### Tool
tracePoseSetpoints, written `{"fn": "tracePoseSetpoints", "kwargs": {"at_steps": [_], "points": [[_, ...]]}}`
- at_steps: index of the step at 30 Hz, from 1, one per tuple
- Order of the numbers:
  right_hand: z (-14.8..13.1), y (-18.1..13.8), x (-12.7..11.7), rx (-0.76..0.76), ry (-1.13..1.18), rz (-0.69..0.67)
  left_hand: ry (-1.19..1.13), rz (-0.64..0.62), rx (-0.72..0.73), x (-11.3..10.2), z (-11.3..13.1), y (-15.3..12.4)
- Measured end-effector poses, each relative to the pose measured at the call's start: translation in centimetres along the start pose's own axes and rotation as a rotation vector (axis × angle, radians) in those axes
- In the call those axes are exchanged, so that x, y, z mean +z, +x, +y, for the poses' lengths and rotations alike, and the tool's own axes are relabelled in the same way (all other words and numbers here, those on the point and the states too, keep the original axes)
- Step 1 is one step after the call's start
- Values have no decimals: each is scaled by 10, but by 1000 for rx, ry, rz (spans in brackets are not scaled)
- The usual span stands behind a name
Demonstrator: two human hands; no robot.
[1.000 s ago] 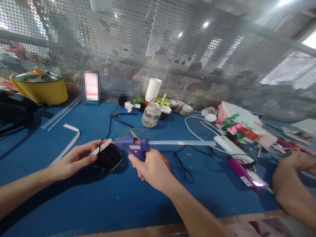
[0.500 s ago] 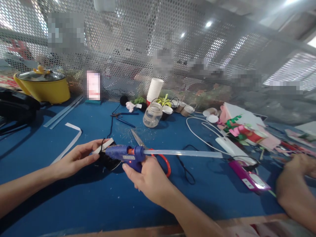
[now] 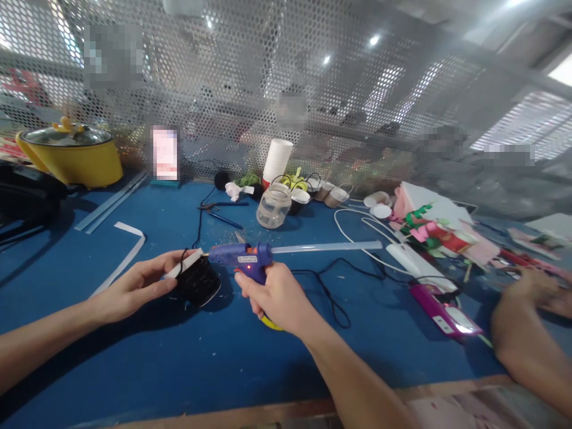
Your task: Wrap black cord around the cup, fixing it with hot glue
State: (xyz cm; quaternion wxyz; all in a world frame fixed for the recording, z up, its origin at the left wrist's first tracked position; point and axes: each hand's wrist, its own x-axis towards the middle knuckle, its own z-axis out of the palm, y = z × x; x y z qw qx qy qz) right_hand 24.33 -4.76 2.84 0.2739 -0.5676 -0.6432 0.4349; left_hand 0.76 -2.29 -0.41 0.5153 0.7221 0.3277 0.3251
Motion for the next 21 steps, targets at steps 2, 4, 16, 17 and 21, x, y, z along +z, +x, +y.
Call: {"fn": "tracePoseSetpoints", "kwargs": {"at_steps": [2, 4, 16, 17, 21], "points": [[0, 1, 0, -8, -6, 10, -5, -4, -1, 0, 1, 0], [1, 2, 0, -15, -19, 19, -11, -2, 3, 0, 1, 0], [1, 1, 0, -3, -23, 13, 13, 8, 4, 0, 0, 0], [1, 1, 0, -9, -20, 13, 15, 6, 5, 0, 0, 0], [-1, 1, 0, -13, -6, 0, 10, 13, 11, 0, 0, 0]]}}
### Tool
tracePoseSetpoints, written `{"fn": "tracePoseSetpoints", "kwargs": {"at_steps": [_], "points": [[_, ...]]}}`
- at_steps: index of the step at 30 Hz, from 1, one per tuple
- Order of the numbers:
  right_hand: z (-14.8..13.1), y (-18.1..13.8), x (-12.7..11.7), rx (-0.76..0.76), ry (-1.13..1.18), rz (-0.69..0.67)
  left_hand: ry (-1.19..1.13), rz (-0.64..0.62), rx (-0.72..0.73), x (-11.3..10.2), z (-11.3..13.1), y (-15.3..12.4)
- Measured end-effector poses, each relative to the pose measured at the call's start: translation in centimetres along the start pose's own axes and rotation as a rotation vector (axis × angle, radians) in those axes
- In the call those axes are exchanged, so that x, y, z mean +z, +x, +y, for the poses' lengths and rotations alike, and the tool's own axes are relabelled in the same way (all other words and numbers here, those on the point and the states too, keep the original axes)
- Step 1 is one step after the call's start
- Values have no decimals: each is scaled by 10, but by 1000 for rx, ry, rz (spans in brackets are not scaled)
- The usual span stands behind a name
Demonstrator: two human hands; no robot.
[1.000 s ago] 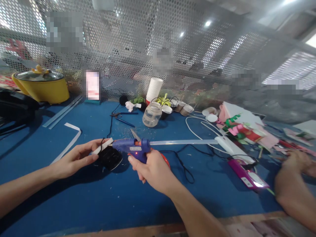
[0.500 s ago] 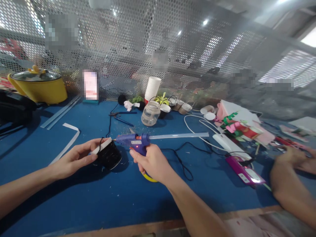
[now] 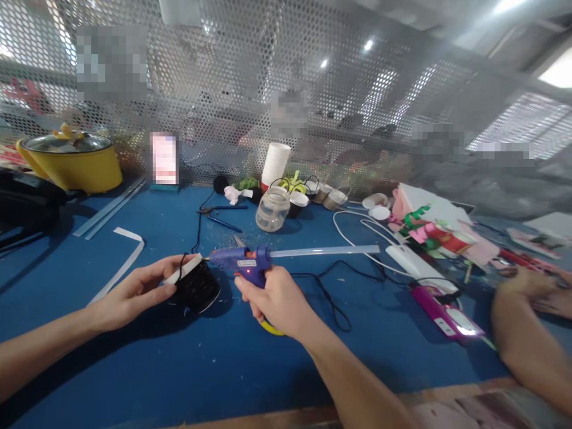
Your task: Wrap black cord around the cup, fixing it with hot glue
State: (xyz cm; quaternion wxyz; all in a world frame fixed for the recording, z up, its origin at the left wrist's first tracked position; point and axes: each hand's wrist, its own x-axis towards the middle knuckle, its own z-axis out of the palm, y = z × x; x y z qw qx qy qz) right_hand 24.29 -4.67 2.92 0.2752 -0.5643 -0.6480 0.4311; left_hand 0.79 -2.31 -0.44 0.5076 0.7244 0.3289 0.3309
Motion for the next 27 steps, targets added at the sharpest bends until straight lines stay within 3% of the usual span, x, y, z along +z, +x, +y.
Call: {"fn": "tracePoseSetpoints", "kwargs": {"at_steps": [15, 21, 27], "points": [[0, -4, -1, 14, -1, -46, 31, -22, 0, -2, -2, 0], [1, -2, 0, 31, 2, 8, 19, -21, 2, -1, -2, 0], [1, -6, 0, -14, 9, -45, 33, -8, -4, 0, 1, 1]]}}
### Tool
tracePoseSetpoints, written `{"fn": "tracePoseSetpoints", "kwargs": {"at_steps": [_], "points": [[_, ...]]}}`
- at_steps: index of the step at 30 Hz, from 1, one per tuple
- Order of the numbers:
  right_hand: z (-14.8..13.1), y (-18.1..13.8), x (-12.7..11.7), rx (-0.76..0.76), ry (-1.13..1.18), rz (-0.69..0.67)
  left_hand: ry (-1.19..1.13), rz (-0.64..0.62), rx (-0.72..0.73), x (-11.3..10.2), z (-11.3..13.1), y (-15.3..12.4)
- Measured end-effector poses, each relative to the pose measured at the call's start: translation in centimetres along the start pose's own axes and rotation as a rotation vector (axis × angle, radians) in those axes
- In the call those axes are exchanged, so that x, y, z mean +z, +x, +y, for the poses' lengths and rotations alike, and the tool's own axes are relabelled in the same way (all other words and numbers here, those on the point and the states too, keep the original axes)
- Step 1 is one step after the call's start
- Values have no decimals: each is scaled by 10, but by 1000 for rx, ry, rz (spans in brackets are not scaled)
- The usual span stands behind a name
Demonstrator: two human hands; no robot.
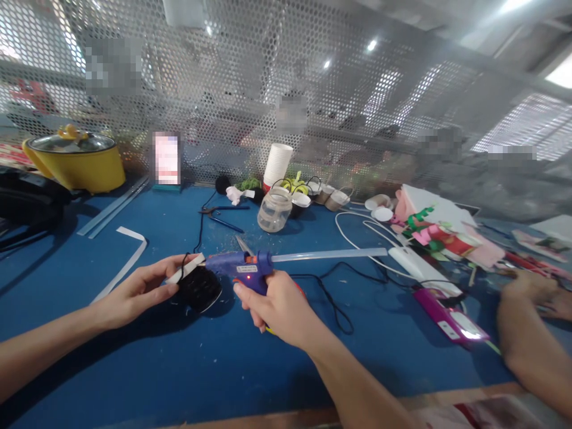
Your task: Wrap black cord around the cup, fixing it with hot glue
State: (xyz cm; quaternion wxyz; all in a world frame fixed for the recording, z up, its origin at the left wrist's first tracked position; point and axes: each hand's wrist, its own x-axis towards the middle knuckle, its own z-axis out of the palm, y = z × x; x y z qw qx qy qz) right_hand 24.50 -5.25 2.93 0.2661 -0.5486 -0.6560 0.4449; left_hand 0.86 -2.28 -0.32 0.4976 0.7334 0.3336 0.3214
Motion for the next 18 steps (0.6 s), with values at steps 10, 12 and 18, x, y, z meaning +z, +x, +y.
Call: {"fn": "tracePoseSetpoints", "kwargs": {"at_steps": [10, 12, 18], "points": [[4, 6, -8, -30, 336, -158, -9, -2, 38, -1, -3, 0], [5, 8, -9, -22, 390, -157, -9, -12, 53, -1, -3, 0], [11, 20, -12, 47, 528, 59, -17, -1, 49, 0, -3, -1]]}}
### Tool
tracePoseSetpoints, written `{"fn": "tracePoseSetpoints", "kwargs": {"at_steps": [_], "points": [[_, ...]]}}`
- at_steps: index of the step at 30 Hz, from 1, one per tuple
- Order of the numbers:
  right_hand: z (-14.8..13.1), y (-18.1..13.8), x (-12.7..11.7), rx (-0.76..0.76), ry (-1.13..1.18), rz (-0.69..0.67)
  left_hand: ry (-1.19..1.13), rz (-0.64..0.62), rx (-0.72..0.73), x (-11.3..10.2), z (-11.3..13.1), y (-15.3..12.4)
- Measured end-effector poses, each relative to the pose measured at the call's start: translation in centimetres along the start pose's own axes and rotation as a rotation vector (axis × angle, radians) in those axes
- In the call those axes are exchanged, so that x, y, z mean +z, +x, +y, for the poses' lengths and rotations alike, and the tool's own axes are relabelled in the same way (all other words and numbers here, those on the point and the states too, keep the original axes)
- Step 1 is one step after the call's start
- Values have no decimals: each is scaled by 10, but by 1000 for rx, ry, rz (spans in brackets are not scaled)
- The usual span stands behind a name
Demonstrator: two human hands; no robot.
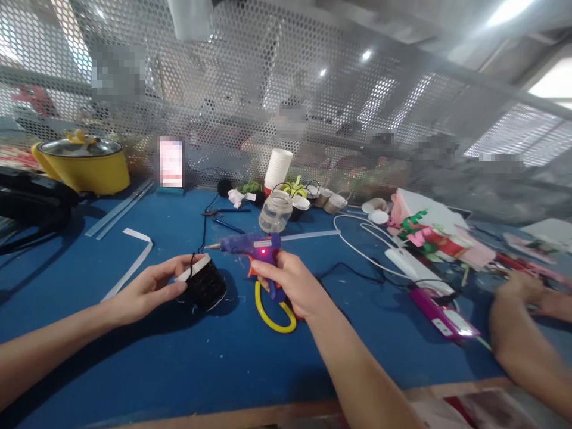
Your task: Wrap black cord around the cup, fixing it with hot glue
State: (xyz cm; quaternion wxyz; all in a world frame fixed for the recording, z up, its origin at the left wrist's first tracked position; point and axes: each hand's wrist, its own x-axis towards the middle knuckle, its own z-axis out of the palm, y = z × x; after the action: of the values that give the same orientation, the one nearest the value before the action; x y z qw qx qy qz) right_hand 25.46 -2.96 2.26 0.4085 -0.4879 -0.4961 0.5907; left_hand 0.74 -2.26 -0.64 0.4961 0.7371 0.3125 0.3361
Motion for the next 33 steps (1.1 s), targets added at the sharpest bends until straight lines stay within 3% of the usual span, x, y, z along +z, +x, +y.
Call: {"fn": "tracePoseSetpoints", "kwargs": {"at_steps": [8, 10, 17, 25, 31, 33], "points": [[-28, 43, -22, -119, -67, 326, -11, 7, 8, 2, -2, 0], [-40, 61, -31, -84, -67, 391, -5, 9, 10, 1, -1, 0], [-57, 107, -60, 107, -115, 374, 38, -2, -12, 0, 0, 0], [-53, 103, -67, 181, -255, 353, 52, 0, -42, 1, 2, 0], [-59, 88, -70, 8, -692, 623, 52, 4, -44, 0, 2, 0], [-61, 74, -62, -130, -804, 710, 52, -4, -33, 0, 1, 0]]}}
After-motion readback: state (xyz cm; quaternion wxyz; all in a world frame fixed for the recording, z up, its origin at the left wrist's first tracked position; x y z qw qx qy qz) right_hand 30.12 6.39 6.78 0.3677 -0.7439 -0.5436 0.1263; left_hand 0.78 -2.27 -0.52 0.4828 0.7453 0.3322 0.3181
